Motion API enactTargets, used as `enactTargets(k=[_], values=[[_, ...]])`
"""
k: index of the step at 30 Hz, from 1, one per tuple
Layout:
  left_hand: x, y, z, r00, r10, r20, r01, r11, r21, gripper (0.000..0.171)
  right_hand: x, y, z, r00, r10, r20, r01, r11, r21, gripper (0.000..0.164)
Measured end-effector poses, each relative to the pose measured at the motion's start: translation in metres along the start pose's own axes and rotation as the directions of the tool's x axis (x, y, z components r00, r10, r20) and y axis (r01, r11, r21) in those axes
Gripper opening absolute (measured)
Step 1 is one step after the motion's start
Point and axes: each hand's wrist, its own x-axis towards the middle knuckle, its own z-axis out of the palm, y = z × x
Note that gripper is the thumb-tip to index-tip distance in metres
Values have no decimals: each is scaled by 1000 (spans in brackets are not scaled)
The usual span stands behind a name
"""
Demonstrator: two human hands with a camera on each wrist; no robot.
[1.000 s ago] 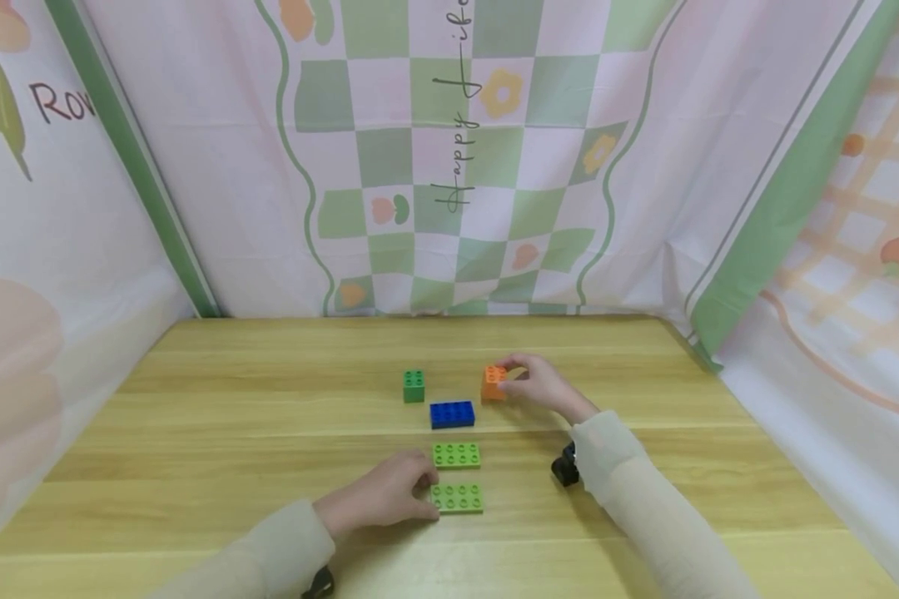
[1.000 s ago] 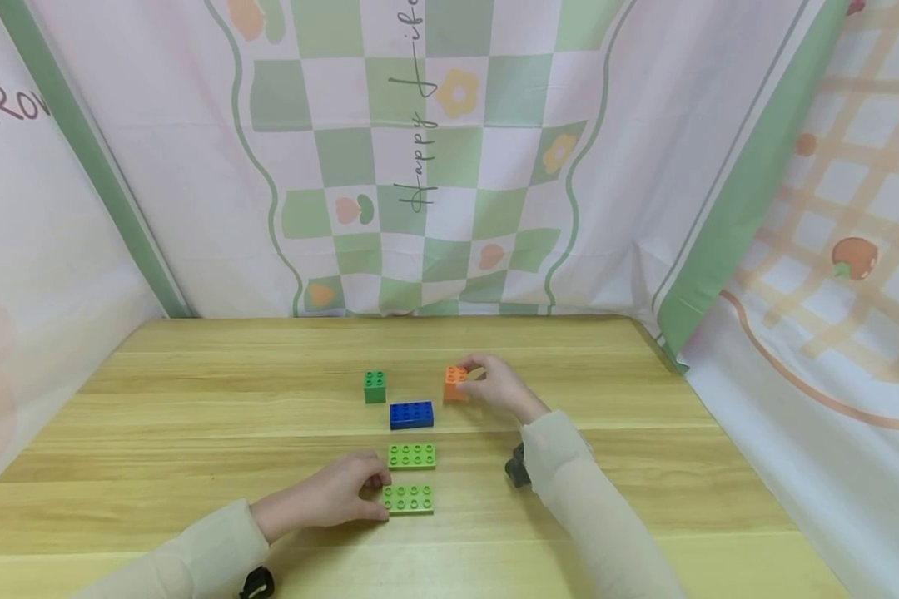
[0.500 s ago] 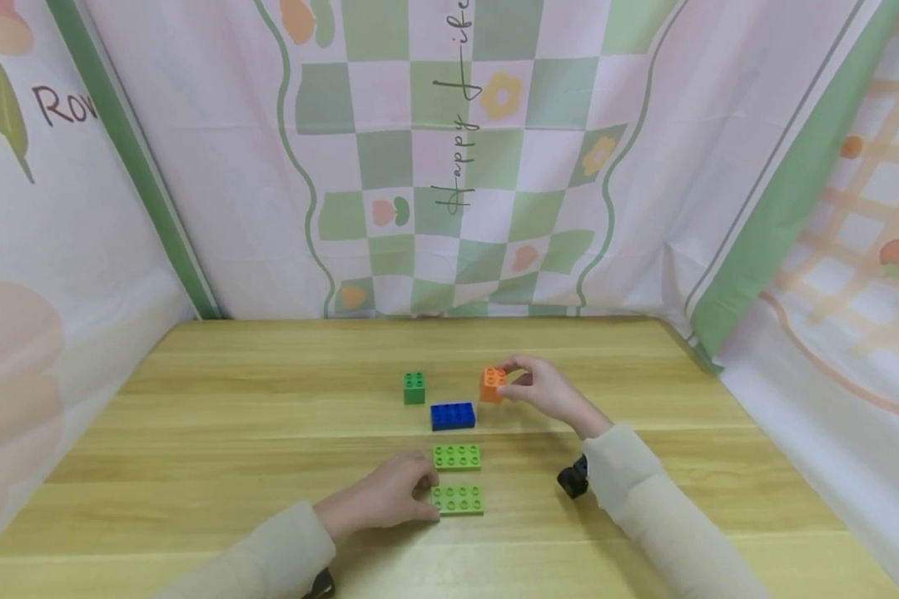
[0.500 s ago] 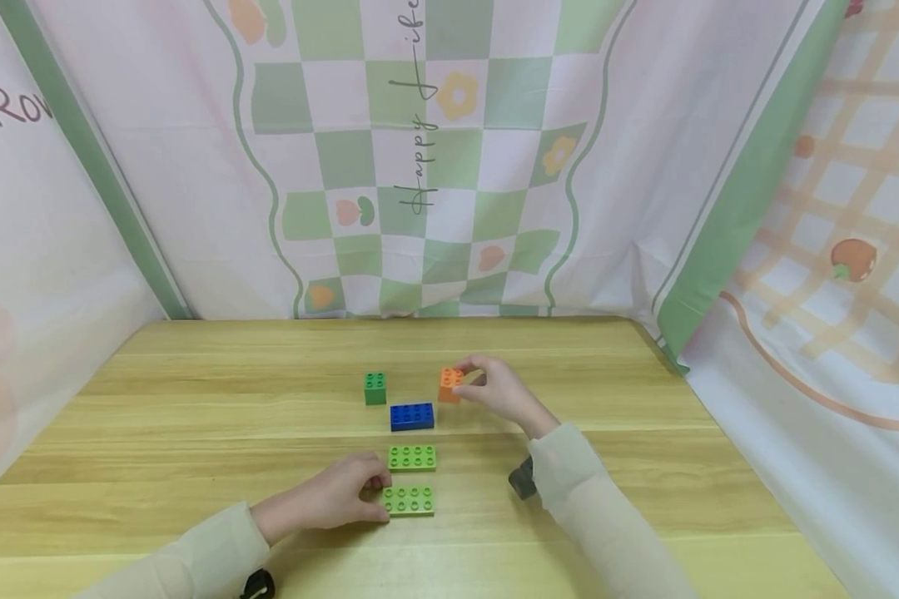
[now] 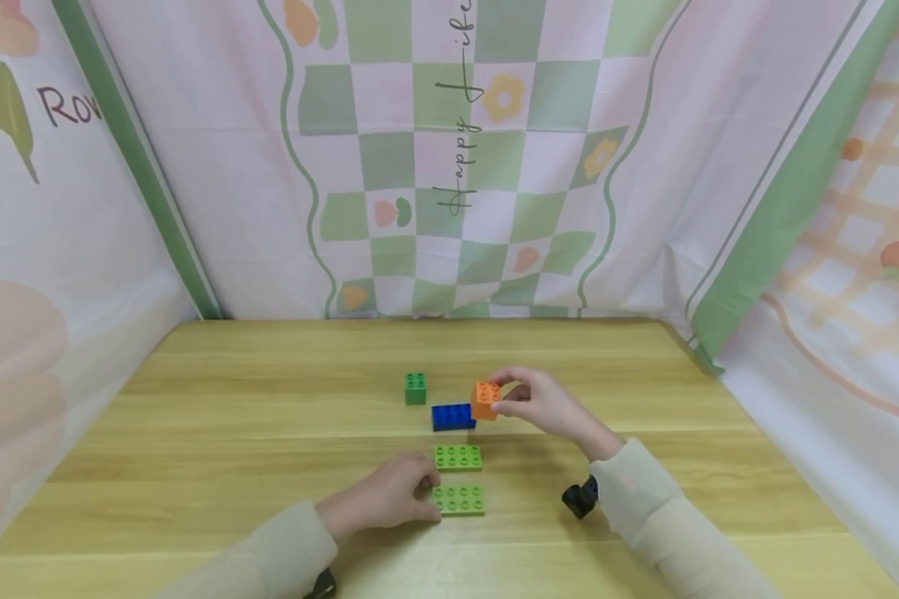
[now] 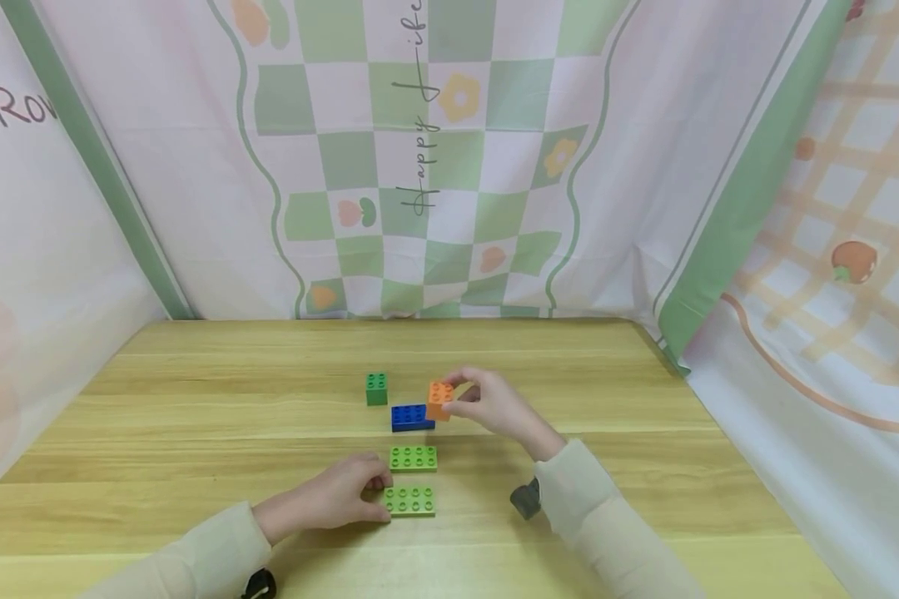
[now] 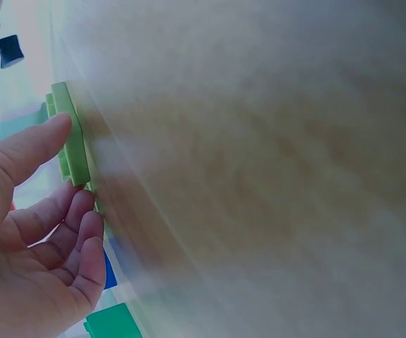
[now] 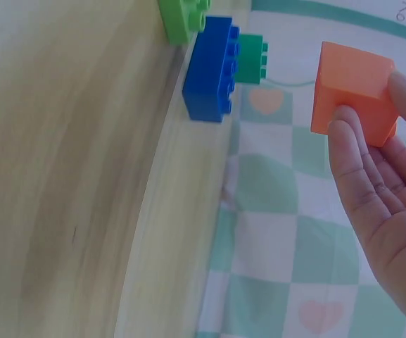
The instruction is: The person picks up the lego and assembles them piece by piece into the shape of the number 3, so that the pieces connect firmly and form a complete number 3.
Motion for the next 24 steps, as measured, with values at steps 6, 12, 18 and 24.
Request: enactTargets(k=[6, 12, 18, 24], values=[[2, -1, 1, 1000, -14, 10, 14, 1000, -11, 34, -9, -5, 6, 999, -30, 26, 30, 999, -23, 37], [1, 0, 1, 1000, -16, 5, 16, 1000, -13, 33, -16, -7, 12, 998, -42, 40, 43, 999, -12, 36], [0, 2, 0, 1000, -8, 1, 8, 1000, -10, 33, -24, -9, 20, 995, -66, 74, 66, 998, 5, 35], [-1, 3, -2, 1000, -8, 7, 8, 1000, -11, 33, -29, -12, 25, 993, -70, 93, 67, 997, 36, 35]])
